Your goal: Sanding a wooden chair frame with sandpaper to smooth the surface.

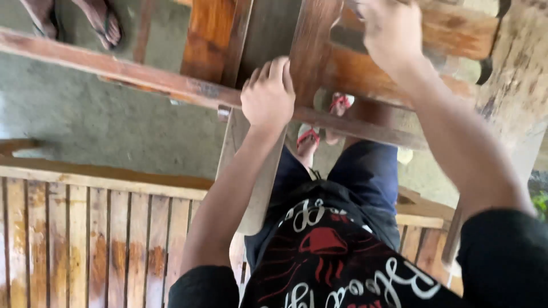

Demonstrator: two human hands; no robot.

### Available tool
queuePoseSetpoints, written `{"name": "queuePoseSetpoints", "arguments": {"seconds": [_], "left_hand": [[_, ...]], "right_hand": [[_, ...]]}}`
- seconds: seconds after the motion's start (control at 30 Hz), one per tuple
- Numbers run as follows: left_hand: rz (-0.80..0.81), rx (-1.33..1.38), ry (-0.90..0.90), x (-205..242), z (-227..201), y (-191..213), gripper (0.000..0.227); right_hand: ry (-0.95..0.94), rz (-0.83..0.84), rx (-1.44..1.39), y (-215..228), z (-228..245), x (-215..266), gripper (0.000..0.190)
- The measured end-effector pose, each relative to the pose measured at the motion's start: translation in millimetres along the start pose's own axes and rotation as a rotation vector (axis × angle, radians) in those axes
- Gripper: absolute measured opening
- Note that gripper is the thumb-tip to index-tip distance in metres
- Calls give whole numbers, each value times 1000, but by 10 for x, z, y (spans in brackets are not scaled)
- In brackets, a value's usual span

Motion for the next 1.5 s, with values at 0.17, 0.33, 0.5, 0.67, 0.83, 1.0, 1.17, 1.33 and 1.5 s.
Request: {"name": "queuePoseSetpoints", "arguments": {"seconds": [0.17, 0.33, 0.5, 0.67, 0.83, 1.0, 1.17, 1.33, 1.5], "left_hand": [[444, -113, -176, -21, -77, -105, 45], [919, -157, -278, -246, -163, -380, 66], [885, -219, -306, -588, -74, -894, 72], [848, -226, -409, -456, -247, -434, 55], [1031, -146, -374, -123, -287, 130, 53], [1190, -245, -254, 94, -568, 166, 82], [973, -158, -447, 145, -750, -448, 87], [828, -75, -259, -398, -368, -354, 60], [992, -237, -383, -227, -266, -231, 74]], "right_hand": [[-423, -368, -617, 678, 104, 933, 14], [-1163, -860, -1601, 370, -67, 2112, 7], [-907, -795, -1297, 321, -227, 2652, 11], [-1074, -932, -1446, 315, -259, 2773, 10], [-1007, -898, -1468, 382, -216, 2709, 10], [-973, -827, -1487, 404, -198, 2721, 9], [-1027, -845, -1429, 460, -174, 2650, 17], [-1055, -870, -1461, 430, -184, 2689, 15], [-1083, -874, -1419, 490, -174, 2616, 15]]}}
Point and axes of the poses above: each hand's wrist, its own x-axis away from the middle knuckle, its own y-axis out of the back of the hand, z = x × y, the point moved 4 cm from there along -x, towards the middle knuckle
